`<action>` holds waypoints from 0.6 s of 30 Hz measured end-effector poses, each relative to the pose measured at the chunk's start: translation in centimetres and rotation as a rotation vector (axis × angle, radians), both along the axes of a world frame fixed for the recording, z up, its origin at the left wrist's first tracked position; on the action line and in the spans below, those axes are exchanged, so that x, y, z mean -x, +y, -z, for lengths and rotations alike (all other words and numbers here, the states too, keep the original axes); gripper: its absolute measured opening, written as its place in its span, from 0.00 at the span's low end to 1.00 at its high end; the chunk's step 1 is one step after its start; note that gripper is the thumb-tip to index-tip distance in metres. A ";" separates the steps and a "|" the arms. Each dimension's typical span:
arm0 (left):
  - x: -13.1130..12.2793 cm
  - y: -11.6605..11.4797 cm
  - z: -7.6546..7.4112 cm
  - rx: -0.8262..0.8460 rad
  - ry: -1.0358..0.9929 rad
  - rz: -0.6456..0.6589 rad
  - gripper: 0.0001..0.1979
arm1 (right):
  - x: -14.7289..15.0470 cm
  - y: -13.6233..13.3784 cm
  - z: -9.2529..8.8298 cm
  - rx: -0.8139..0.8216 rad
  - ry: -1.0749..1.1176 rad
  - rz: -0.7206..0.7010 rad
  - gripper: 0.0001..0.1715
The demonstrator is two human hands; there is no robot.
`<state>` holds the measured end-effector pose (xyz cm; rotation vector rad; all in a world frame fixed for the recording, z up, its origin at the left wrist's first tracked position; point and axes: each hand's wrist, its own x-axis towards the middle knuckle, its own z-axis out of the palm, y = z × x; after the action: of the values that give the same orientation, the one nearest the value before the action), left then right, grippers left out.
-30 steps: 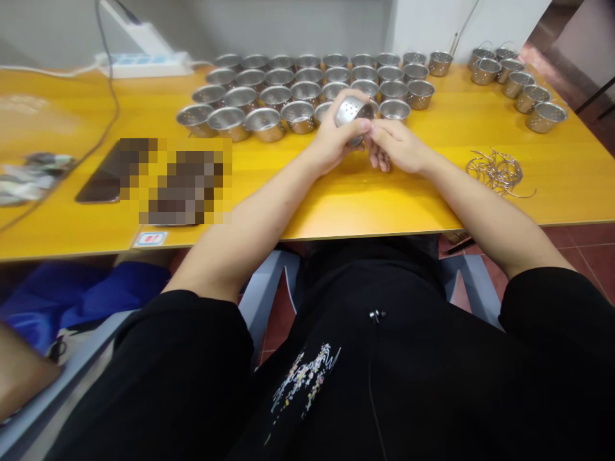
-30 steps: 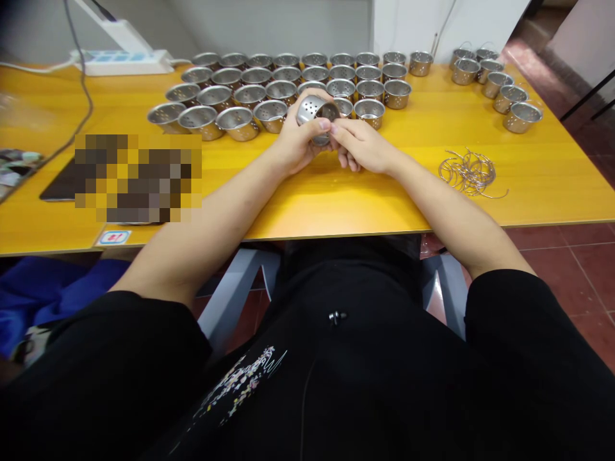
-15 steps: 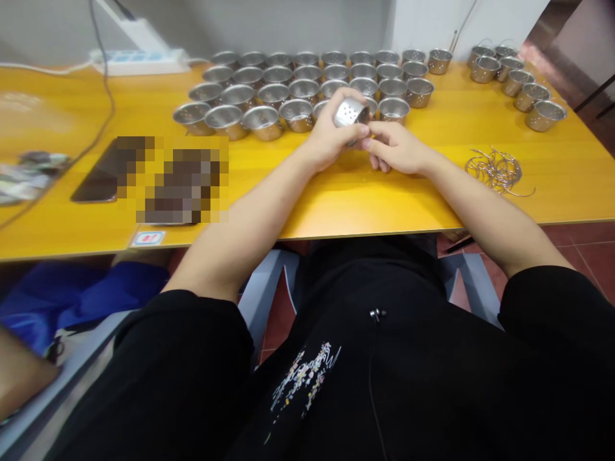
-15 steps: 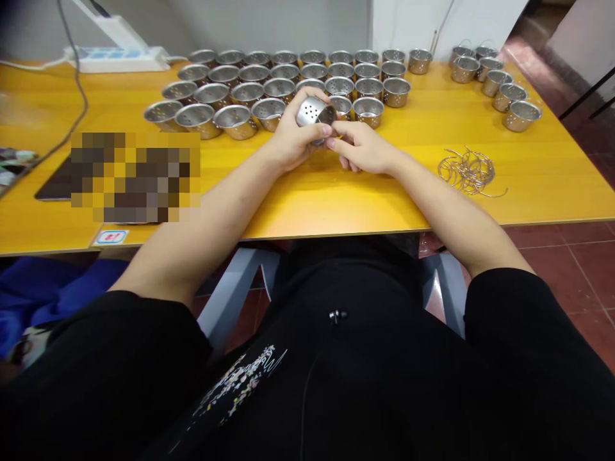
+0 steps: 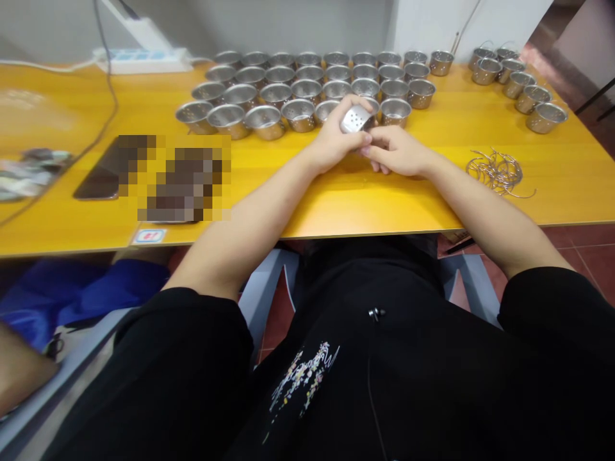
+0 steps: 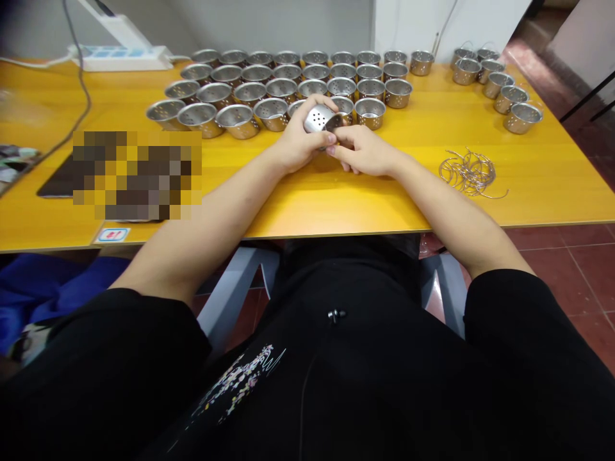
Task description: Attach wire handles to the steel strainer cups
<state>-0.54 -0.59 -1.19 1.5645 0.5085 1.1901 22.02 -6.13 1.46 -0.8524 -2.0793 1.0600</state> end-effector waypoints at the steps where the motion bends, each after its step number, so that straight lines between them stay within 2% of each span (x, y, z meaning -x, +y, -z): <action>1: 0.0 -0.1 -0.1 0.006 0.004 0.001 0.34 | 0.0 -0.1 -0.1 0.004 -0.004 -0.003 0.27; 9: -0.1 -0.8 -1.0 -0.013 0.037 -0.014 0.31 | 0.1 -0.5 -0.8 -0.013 -0.035 -0.012 0.25; 18: -0.1 -0.6 -0.4 -0.022 0.038 -0.008 0.31 | 0.3 -0.5 -0.7 -0.003 -0.044 0.003 0.24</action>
<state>-0.46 -1.20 -0.79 1.6075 0.5286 1.1782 21.74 -6.66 2.21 -0.8843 -2.1152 1.0449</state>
